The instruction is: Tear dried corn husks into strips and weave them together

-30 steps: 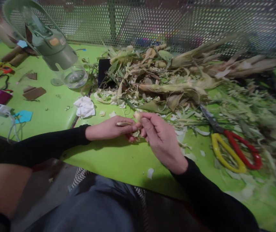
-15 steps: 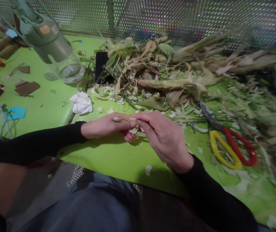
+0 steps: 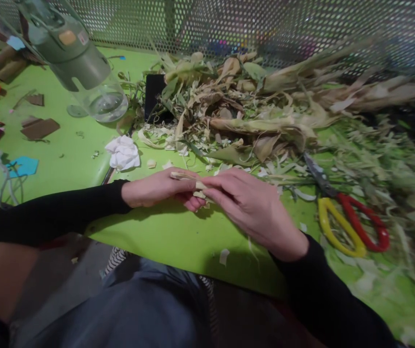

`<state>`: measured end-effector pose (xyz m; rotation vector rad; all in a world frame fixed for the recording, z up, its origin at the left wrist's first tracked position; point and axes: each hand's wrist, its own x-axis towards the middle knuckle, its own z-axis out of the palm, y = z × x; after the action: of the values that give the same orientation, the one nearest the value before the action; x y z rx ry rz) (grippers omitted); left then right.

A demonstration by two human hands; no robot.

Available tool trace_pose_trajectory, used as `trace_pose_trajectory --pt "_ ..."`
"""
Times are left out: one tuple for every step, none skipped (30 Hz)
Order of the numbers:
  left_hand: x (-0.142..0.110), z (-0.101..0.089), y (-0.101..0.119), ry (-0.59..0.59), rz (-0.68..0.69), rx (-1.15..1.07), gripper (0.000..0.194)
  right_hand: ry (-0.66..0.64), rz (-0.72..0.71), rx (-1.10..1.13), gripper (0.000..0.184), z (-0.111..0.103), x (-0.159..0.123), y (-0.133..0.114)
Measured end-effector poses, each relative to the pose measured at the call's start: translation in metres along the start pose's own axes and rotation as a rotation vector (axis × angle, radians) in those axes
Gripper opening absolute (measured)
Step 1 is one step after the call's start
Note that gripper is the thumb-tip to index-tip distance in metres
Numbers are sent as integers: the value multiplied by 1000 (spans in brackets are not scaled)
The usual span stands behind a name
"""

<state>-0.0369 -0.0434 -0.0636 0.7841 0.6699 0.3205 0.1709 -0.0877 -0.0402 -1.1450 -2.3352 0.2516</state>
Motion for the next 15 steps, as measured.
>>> trace_pose_trajectory --pt "0 1 1 7 4 3 12 -20 5 6 20 -1 0 2" --pt "0 1 1 10 4 6 11 -37 6 9 20 -1 0 3" --pt "0 1 1 10 2 7 10 -48 1 7 21 -1 0 4" --pt "0 1 1 8 -1 5 9 -54 -8 0 21 -1 0 4" --pt "0 0 0 4 -2 2 9 -55 -17 -13 22 -1 0 4" --pt "1 0 0 -5 -2 -4 9 -49 -28 -32 22 -1 0 3" --pt "1 -1 -1 -17 0 -13 9 -43 -41 -52 22 -1 0 2" --pt "2 -2 -2 -34 4 -22 8 -39 -53 -73 22 -2 -1 2" --pt "3 -3 -2 -54 10 -31 9 -38 -65 -93 21 -2 -1 1" --pt "3 -4 -3 -75 16 -38 11 -37 -80 -109 20 -3 -1 1" --pt "4 -5 -3 -95 22 -43 15 -42 -98 -122 19 -5 -1 1" --pt "4 -6 -3 -111 29 -44 18 -46 -116 -130 18 -6 -1 1" --pt "4 -6 -3 -121 38 -40 20 -49 -130 -136 17 -7 -1 1" --pt "4 -7 -3 -127 47 -28 21 -47 -143 -141 17 -7 -1 2" --pt "4 -7 -3 -132 57 -12 19 -49 -154 -143 17 -7 -2 2"
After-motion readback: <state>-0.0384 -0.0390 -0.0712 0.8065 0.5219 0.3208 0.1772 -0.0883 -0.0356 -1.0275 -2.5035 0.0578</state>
